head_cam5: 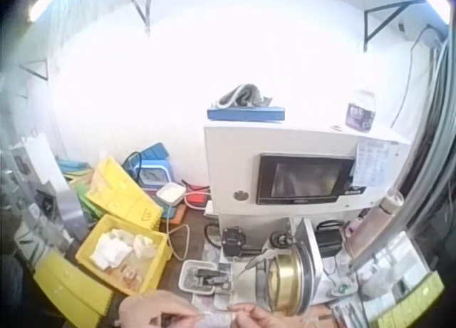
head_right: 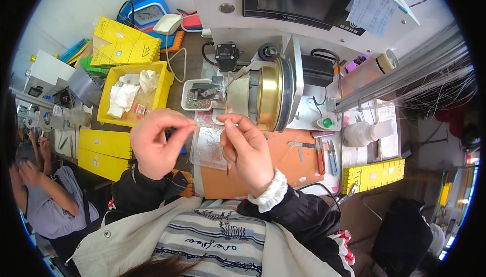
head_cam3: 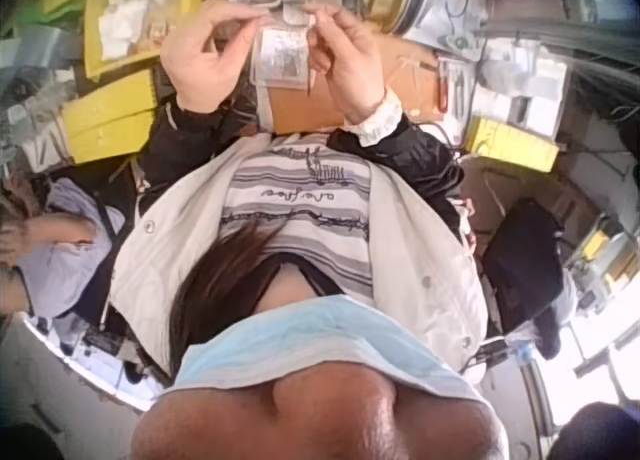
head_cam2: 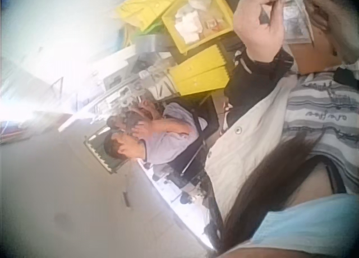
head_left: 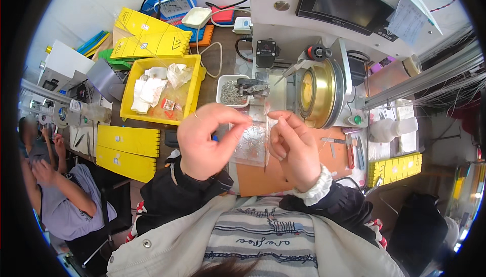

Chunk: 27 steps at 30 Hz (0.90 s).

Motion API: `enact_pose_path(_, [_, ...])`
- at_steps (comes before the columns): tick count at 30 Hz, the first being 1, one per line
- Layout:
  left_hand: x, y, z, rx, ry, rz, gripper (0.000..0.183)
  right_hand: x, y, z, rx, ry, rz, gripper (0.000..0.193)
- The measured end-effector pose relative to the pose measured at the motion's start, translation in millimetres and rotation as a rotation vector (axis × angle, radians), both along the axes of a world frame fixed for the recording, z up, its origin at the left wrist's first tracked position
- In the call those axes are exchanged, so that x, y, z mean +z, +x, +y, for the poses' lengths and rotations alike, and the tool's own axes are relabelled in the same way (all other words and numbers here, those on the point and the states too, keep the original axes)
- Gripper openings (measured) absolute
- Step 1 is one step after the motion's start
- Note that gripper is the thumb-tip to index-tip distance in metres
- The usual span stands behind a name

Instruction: Assembling small electronic components using a precision winding machine and hand tools at a workbench.

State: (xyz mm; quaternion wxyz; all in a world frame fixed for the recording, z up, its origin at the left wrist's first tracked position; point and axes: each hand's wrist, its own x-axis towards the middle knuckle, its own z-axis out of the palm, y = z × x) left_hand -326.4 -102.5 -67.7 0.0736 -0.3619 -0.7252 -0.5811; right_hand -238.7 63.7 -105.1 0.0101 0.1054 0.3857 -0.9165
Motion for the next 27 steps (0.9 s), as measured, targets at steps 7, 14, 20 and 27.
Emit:
enact_pose_path(7, [5,-30,-8,-0.005,0.129,-0.265,0.009,17,-51,-35,-0.445,0.170,-0.208,0.044])
enact_pose_path(14, [5,-44,-3,-0.087,0.146,-0.388,0.010,1,-59,-42,-0.607,-0.130,-0.198,0.012])
enact_pose_path(20, [4,-56,15,-0.129,0.132,-0.369,0.013,-17,-47,-48,-0.683,0.544,0.282,0.005])
enact_pose_path(27, [2,-60,26,-0.093,0.063,-0.319,0.013,8,-57,-35,-0.594,0.286,0.181,0.011])
